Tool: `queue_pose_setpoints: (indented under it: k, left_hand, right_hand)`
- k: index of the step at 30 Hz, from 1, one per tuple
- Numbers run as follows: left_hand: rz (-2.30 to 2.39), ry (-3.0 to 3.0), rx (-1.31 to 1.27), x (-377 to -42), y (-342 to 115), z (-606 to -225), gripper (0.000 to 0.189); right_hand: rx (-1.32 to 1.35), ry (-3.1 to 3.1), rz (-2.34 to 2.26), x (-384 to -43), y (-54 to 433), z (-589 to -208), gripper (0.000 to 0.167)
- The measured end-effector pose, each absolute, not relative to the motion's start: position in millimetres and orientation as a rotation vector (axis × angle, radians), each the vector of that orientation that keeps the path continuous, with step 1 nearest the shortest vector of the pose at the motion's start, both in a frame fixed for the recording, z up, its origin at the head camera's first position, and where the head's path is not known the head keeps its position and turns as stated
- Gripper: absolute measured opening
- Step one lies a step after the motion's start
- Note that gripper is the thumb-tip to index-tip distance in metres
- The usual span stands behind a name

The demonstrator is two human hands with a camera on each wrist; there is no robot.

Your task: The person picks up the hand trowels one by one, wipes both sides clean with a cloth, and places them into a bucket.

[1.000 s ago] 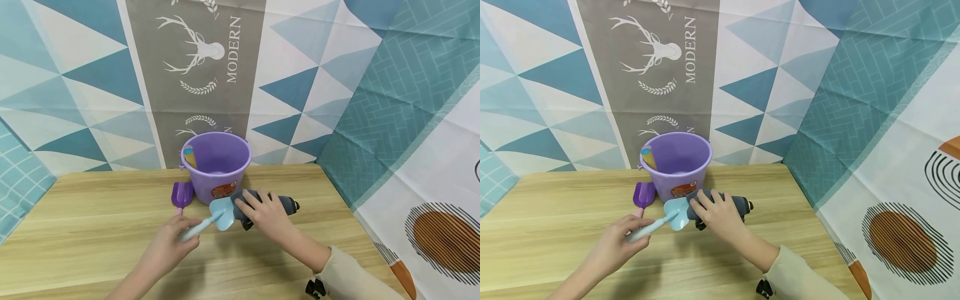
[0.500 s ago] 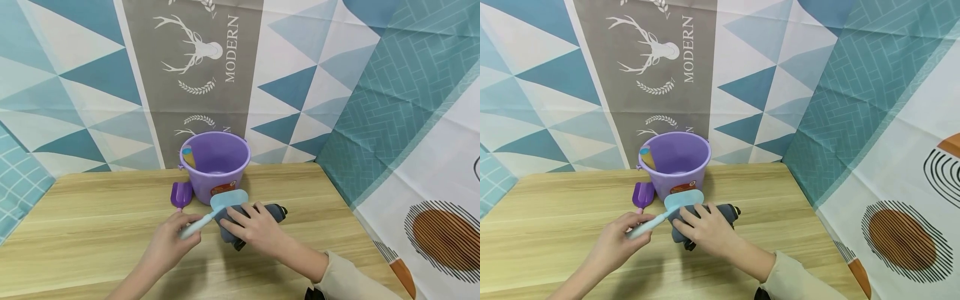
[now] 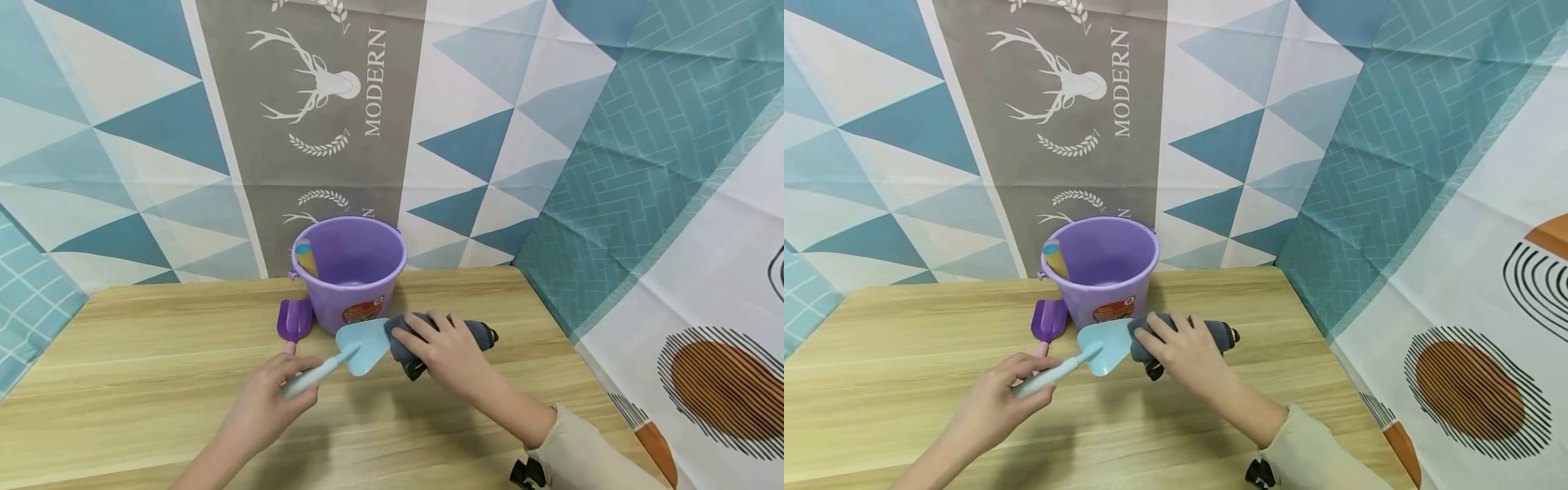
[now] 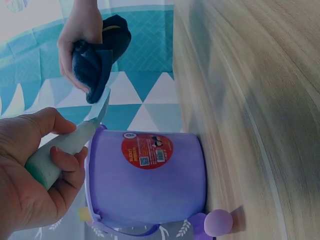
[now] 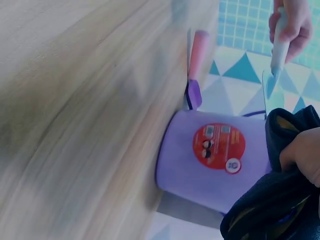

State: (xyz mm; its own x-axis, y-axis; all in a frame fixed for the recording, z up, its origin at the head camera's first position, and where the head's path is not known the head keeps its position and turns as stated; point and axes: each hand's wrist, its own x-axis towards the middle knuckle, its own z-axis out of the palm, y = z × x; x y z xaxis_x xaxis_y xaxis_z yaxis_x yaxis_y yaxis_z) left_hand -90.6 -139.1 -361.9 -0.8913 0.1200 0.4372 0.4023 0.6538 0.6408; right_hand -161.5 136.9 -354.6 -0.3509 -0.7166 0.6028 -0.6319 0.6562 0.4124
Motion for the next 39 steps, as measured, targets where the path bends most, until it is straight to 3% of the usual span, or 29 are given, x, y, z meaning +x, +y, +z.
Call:
queue_pose_setpoints:
  k: [4, 12, 15, 29, 39]
  left_hand:
    - [-1.126, -2.569, -0.400, -90.2, -141.1, -362.5, 0.030]
    - [-1.369, -2.620, -0.286, -93.4, -148.4, -364.1, 0.025]
    - [-1.443, -2.586, -0.265, -95.0, -148.4, -366.1, 0.025]
    - [-1.615, -2.334, -0.603, -98.7, -129.0, -377.0, 0.022]
    - [-1.713, -2.265, -0.551, -98.3, -117.8, -371.3, 0.020]
  right_hand:
    - [1.019, -2.157, -0.011, -162.5, 144.9, -357.2, 0.058]
    - [0.894, -2.278, 0.411, -162.1, 151.9, -354.7, 0.078]
    - [0.835, -2.298, 0.562, -163.1, 150.7, -353.8, 0.077]
    - [0.822, -2.095, 0.961, -164.2, 130.7, -349.7, 0.059]
    - [0.926, -1.909, 0.997, -158.3, 112.1, -352.5, 0.058]
